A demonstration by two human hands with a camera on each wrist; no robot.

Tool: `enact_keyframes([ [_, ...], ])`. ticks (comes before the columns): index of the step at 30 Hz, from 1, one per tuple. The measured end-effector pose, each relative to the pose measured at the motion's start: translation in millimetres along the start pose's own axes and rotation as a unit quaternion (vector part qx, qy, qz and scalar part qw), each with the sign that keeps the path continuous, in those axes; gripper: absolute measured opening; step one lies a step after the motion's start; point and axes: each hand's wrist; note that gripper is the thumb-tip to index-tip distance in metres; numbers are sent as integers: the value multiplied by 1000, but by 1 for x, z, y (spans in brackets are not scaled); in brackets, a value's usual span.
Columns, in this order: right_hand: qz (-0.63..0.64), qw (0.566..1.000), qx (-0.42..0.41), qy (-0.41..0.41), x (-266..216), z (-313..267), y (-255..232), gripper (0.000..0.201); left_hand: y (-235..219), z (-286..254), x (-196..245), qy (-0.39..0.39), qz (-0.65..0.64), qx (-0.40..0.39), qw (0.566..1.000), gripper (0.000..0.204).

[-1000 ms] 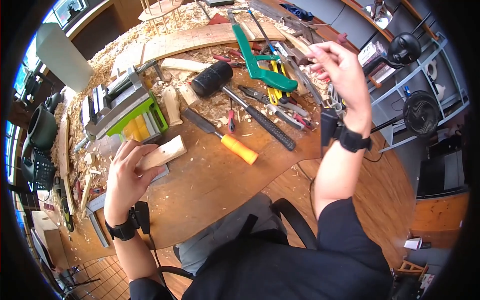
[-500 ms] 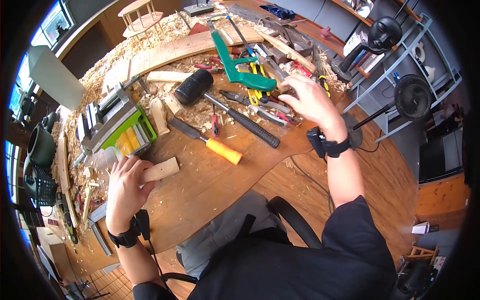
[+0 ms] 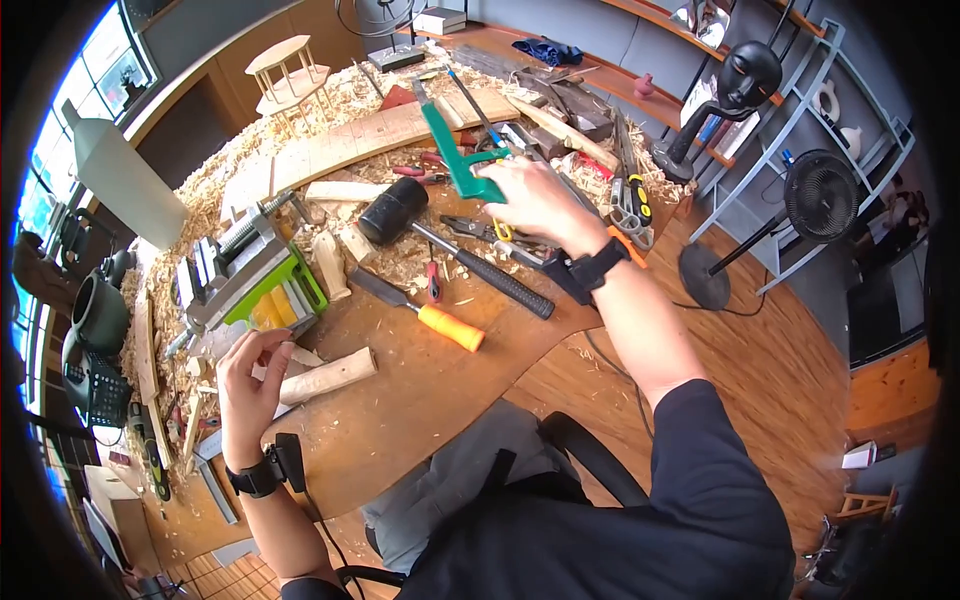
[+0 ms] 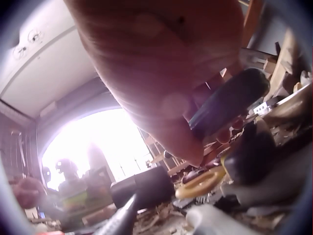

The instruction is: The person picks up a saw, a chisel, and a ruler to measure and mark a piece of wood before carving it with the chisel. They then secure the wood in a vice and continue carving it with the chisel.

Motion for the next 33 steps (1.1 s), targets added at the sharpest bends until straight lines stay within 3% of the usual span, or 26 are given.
enact_keyframes([
  [5,92,995,12,46,30,8,-53,41,-6,-2,-11,-14,-12,44,999,14],
  [10,100,992,-50,58,60,12,-85,44,-8,-3,-17,-10,-20,64,998,14],
  [14,148,985,-71,44,81,21,-92,51,-8,-3,-16,-16,-19,65,998,14],
  [25,151,984,-56,77,58,24,-96,52,-6,-3,-22,-33,-13,62,997,14],
  [28,99,989,-78,80,55,19,-94,54,-7,-2,-20,-34,-27,66,997,14],
  [33,126,985,-95,76,52,9,-76,53,-7,-2,-20,-31,-24,65,997,14],
])
Point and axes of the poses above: each hand's wrist, its own z-axis towards the middle knuckle, its own y-axis out of the palm, x = y × z
